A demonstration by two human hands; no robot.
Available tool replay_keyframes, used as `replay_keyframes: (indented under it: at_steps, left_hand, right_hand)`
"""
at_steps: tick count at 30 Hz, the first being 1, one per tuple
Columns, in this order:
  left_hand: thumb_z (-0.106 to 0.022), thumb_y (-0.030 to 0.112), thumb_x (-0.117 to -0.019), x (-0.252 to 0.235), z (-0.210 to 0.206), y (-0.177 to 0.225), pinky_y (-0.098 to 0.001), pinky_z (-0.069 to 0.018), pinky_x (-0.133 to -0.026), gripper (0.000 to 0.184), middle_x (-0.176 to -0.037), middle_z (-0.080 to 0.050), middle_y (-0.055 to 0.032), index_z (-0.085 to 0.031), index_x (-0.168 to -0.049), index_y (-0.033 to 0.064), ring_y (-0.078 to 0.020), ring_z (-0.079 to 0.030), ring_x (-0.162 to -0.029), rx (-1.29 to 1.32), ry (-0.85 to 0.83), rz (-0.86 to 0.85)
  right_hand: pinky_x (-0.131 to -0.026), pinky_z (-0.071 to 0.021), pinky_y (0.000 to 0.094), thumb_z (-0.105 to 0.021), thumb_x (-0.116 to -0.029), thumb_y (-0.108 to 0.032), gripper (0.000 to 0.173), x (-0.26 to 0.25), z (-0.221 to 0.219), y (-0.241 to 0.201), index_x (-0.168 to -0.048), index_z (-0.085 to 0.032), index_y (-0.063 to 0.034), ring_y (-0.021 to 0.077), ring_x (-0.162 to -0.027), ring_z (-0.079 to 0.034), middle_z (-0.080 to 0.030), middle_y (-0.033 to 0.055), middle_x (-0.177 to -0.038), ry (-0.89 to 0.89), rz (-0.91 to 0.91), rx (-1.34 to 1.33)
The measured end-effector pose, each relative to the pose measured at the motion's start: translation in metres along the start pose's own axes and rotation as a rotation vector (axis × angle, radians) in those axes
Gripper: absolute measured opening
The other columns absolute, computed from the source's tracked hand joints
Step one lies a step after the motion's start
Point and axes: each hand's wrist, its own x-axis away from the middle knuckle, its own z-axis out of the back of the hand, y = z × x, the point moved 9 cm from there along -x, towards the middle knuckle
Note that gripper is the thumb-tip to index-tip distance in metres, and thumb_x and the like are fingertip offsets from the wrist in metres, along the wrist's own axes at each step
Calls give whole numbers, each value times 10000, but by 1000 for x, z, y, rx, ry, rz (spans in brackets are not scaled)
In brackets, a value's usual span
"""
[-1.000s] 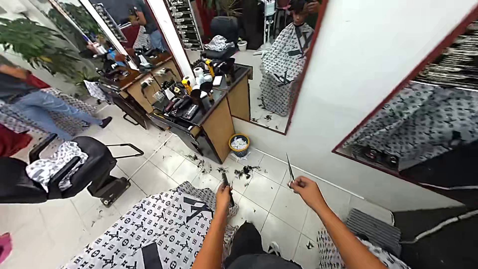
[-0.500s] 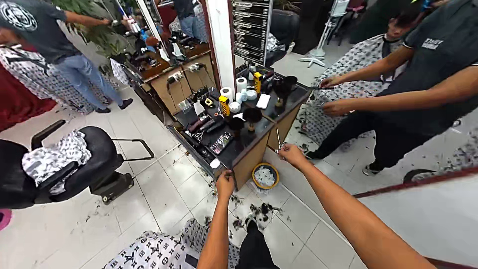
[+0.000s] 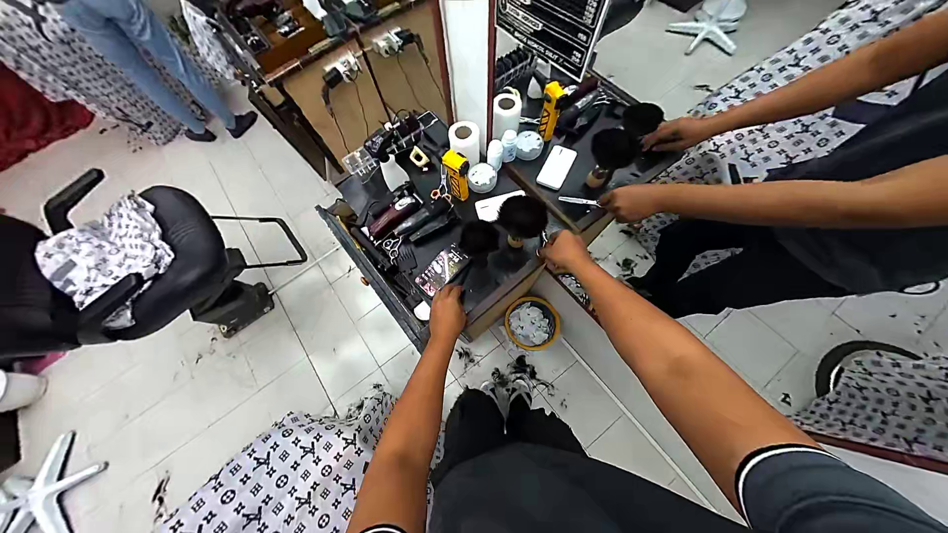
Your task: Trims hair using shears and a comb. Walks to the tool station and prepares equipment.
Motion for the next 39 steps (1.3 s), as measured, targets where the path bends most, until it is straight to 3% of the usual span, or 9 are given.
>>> replay_keyframes:
  at_steps: [8, 13, 21, 23, 25, 28, 31, 34, 39]
  left_hand:
    - [-502, 57, -992, -11, 4, -2, -469, -449, -1104, 334, -1413, -587, -154, -722, -1241, 84, -334, -550, -1310, -12, -28, -68]
    - [-503, 52, -992, -20, 17, -14, -441, -481, -1091, 338, -1354, -639, -148, -718, -1252, 69, -293, -605, -1267, 131, -104, -162]
    - [-582, 46, -955, 3, 143, -125, -376, -524, -1050, 250, -1258, -705, -124, -751, -1139, 29, -197, -655, -1206, 720, -244, -95]
    - [-612, 26, -953, -1, 175, -169, -354, -561, -984, 244, -1203, -721, -116, -722, -1168, -6, -157, -690, -1097, 903, -211, 26]
    - [-622, 6, -947, -4, 196, -199, -334, -585, -946, 251, -1179, -724, -120, -698, -1184, -32, -145, -709, -1036, 1007, -131, 117]
    - [-633, 63, -978, -21, 227, -216, -348, -610, -910, 244, -1190, -712, -144, -687, -1186, -51, -177, -721, -1011, 1064, -69, 137]
    - [-652, 203, -984, -51, 247, -202, -362, -609, -919, 360, -1286, -652, -191, -670, -1206, -80, -211, -701, -1082, 1130, -181, -1]
    - [-693, 302, -950, -90, 268, -205, -338, -590, -932, 503, -1351, -601, -196, -634, -1272, -80, -189, -666, -1131, 1140, -326, -100]
    - [-417, 169, -1089, -198, 317, -303, -315, -552, -917, 343, -1185, -685, -125, -660, -1244, -18, -117, -668, -988, 1017, -250, -58]
  right_hand:
    - [-909, -512, 684, -808, -863, -298, 549, -20, -7, -10, -1228, -621, 68, 472, -1023, -681, -694, 291, -1088, -8, -29, -2]
    - [-839, -549, 663, -735, -935, -305, 397, -10, -13, 12, -1140, -686, 32, 420, -887, -709, -719, 251, -993, -39, -138, -130]
    - [-808, -599, 482, -692, -938, -107, 447, 159, -19, -6, -1304, -549, 104, 277, -822, -709, -708, 234, -995, 205, -314, -436]
    - [-794, -628, 348, -692, -898, -74, 423, 193, -8, -39, -1268, -534, 55, 127, -808, -727, -733, 72, -942, 282, -113, -589]
    - [-845, -636, 301, -733, -906, -107, 335, 206, 4, -97, -1200, -604, -204, 84, -890, -758, -783, -87, -967, 154, 190, -775]
    - [-838, -639, 287, -773, -911, -264, 434, 197, -24, -216, -1317, -640, -344, 121, -957, -758, -780, -75, -1074, -188, 477, -886]
    - [-772, -652, 309, -799, -881, -287, 455, 173, -90, -320, -1282, -585, -304, 148, -871, -765, -780, -34, -999, -284, 519, -934]
    - [-710, -630, 286, -820, -839, -211, 279, 130, -168, -405, -1041, -636, -157, 87, -767, -722, -731, -41, -855, -265, 451, -899]
    - [-779, -624, 325, -756, -860, -177, 235, 30, -258, -547, -1026, -670, -36, 112, -813, -722, -734, 30, -898, -245, 302, -713]
